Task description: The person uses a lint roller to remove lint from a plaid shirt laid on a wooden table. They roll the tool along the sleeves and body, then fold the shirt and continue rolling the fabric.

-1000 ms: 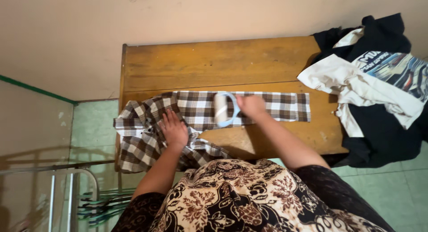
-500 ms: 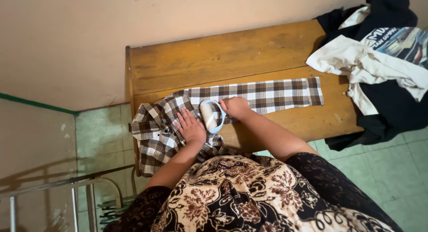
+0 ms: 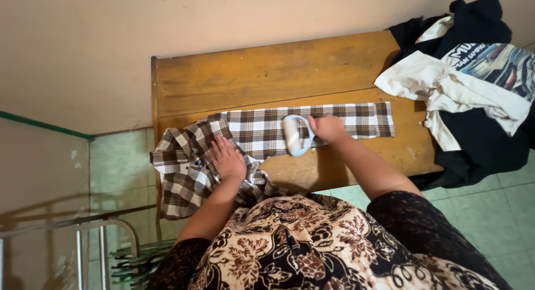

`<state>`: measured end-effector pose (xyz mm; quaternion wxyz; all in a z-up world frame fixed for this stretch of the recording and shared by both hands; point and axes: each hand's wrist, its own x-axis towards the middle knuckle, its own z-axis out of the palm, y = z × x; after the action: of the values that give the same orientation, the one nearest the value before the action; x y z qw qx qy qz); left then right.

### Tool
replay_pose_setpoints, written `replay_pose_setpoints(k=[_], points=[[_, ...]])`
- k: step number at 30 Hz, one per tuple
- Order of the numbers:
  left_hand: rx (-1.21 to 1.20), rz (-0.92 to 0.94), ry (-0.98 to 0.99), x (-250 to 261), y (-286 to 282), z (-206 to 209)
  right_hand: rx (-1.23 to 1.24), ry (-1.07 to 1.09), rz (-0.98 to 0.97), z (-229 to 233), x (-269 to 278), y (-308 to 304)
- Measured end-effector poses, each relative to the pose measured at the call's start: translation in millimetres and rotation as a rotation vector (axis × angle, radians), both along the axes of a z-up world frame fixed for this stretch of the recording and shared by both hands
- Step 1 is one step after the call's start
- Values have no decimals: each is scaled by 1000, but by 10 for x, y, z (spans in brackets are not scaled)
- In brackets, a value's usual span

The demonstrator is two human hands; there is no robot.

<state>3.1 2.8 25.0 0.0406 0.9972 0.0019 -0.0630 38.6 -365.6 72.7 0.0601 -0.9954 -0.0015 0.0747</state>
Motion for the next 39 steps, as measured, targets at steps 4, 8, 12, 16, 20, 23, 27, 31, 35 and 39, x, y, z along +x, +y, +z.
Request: replay_pose_setpoints(k=[4, 8, 12, 16, 20, 23, 27, 31, 35, 39], points=[[-48, 15, -63, -25, -13, -25, -55, 8, -73, -53, -100, -759], [-24, 0, -121, -36, -9, -142, -155, 28, -144, -102, -265, -1669], [-125, -1, -199, 7, 6, -295, -160, -38, -194, -101, -478, -2388], [-62, 23, -203, -8, 11, -388, -186, -29, -214, -95, -574, -2912], [-66, 20, -217, 11, 21, -423, -175, -82, -171, -99, -620, -3168], [-80, 25, -246, -17, 25, -454, -134, -127, -119, -108, -575, -3224], [-93, 27, -250, -16, 33, -489, -152, -105, -152, 5, -595, -3285], [-94, 27, -257, -7, 18, -489, -212, -18, -221, 195, -670, -3462], [-83, 37, -260, -6, 3, -512, -256, -4, -216, 372, -716, -3608], [-87, 82, -281, 7, 11, -548, -254, 21, -282, 544, -680, -3633]])
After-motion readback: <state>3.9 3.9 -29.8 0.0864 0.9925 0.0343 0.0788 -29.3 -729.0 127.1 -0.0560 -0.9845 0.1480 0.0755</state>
